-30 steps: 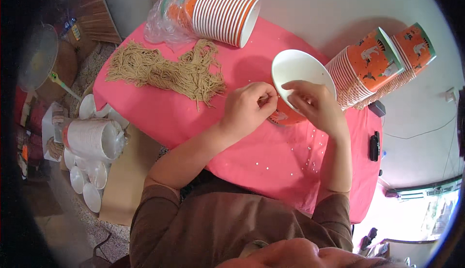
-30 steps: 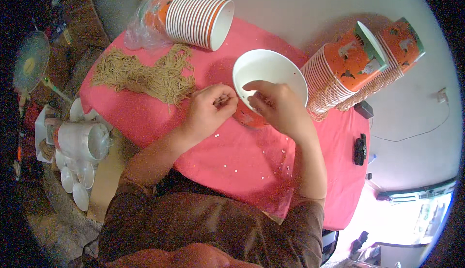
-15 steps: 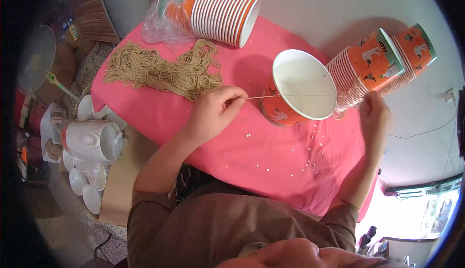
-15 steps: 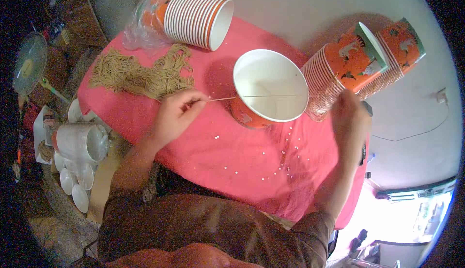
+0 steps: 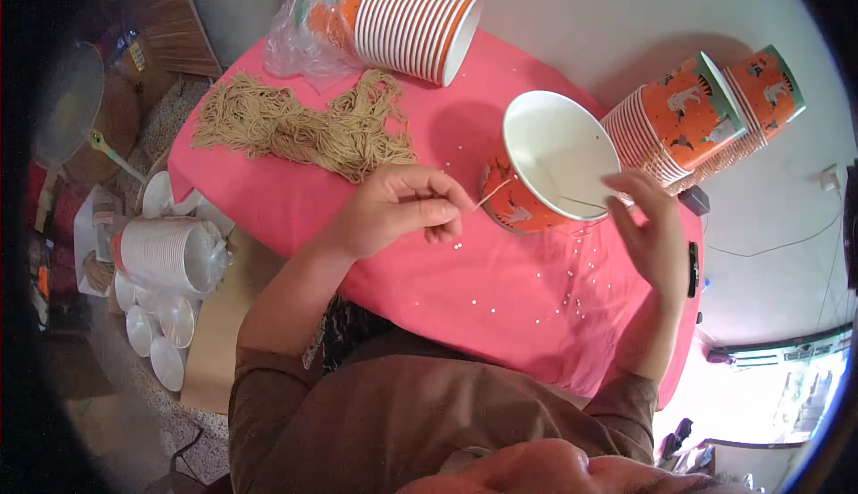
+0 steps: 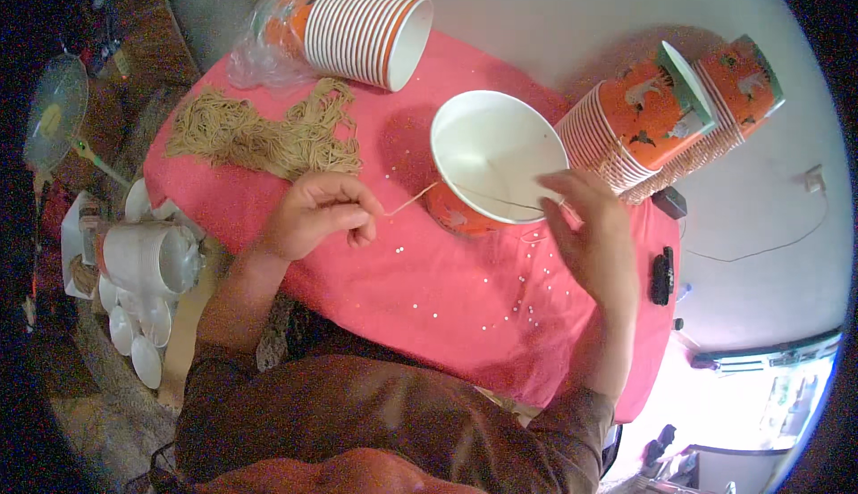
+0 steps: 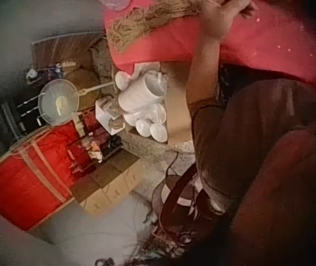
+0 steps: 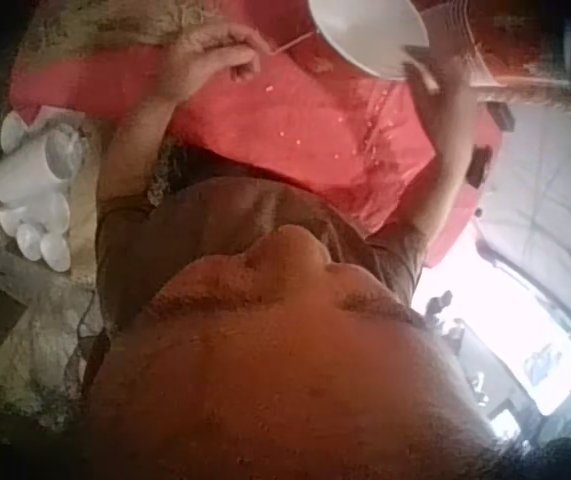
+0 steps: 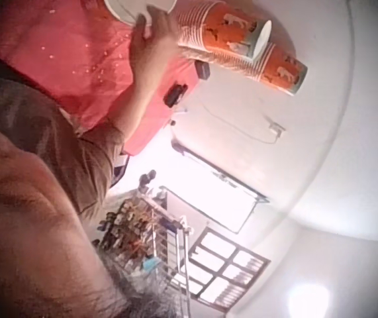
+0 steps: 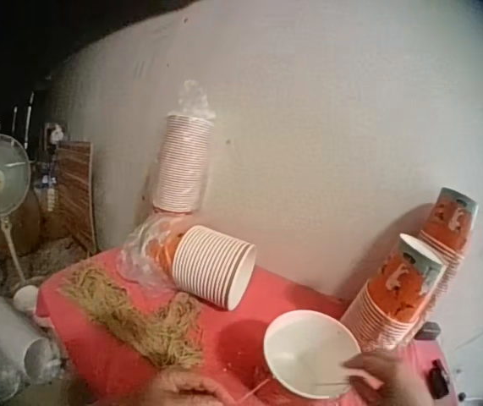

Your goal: Threading elastic strings through holes in paper cups to assemble them.

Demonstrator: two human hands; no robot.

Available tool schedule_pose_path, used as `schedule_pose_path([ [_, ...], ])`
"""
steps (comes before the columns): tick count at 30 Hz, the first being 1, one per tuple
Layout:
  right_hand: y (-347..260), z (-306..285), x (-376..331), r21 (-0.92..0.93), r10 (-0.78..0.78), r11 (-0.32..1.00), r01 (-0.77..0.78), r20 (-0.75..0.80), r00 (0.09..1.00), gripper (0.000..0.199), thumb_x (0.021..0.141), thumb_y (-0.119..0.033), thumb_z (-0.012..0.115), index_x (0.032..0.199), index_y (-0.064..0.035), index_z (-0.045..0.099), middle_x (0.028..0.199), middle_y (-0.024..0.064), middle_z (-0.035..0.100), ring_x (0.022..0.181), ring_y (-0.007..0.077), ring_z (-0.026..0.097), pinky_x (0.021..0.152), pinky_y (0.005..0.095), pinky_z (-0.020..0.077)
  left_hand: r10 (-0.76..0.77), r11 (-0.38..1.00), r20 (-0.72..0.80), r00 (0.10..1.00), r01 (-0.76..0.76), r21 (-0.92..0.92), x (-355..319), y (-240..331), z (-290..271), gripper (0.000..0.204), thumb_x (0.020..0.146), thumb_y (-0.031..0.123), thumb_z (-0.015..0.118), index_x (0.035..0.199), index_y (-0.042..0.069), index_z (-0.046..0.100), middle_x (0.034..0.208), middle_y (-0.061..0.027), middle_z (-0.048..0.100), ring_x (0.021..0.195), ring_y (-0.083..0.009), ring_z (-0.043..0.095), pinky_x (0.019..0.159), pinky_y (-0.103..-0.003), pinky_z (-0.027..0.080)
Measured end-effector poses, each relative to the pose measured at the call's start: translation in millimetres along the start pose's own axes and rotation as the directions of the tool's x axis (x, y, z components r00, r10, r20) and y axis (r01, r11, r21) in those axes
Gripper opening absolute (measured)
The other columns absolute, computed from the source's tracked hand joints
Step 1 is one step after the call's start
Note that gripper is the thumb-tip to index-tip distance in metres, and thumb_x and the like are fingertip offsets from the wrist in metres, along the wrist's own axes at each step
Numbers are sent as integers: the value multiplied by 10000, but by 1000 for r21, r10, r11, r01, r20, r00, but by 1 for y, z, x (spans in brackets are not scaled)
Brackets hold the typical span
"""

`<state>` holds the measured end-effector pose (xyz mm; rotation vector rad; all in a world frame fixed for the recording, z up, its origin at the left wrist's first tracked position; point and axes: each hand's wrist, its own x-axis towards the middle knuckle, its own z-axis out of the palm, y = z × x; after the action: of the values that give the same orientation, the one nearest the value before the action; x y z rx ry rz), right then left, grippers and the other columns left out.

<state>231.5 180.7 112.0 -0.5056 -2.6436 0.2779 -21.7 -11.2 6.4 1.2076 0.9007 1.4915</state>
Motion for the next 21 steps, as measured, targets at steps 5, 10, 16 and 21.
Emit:
schedule_pose_path([
  [5, 2, 16, 26, 124, 8, 992, -38, 234, 972, 221, 819, -65, 652, 1035, -18, 649, 886, 151, 664, 838, 290, 645, 750, 370, 503, 64, 914, 19, 998, -51, -403, 19, 2, 5, 298, 933, 22, 474, 1215, 11, 570, 1094, -145, 660, 969, -190, 651, 795, -299, 518],
  [10, 11, 24, 27, 324, -5, 939, -113, 342, 940, 203, 830, 17, 607, 1026, -16, 648, 804, 71, 635, 756, 145, 617, 682, 291, 498, 48, 994, -234, 971, -70, -86, 36, -11, 2, 241, 921, 19, 542, 1152, 6, 610, 1195, -120, 627, 1027, -175, 632, 772, -292, 540],
  [16, -29, 19, 35, 617, 101, 765, -183, 165, 981, 194, 855, 52, 577, 1037, 20, 639, 824, 47, 639, 713, 126, 601, 667, 280, 499, 529, 732, -252, 810, -286, 618, 54, -11, 14, 127, 932, 110, 598, 966, 9, 667, 888, -56, 671, 725, -104, 613, 659, -233, 498],
  [21, -40, 26, 45, 587, -121, 802, 111, -22, 992, 204, 867, 62, 547, 1045, 20, 638, 864, 69, 649, 800, 146, 608, 717, 279, 497, 65, 983, -262, 963, -16, 184, 60, 9, 34, 125, 918, 59, 593, 973, -31, 661, 765, -5, 646, 650, -85, 587, 609, -207, 480],
])
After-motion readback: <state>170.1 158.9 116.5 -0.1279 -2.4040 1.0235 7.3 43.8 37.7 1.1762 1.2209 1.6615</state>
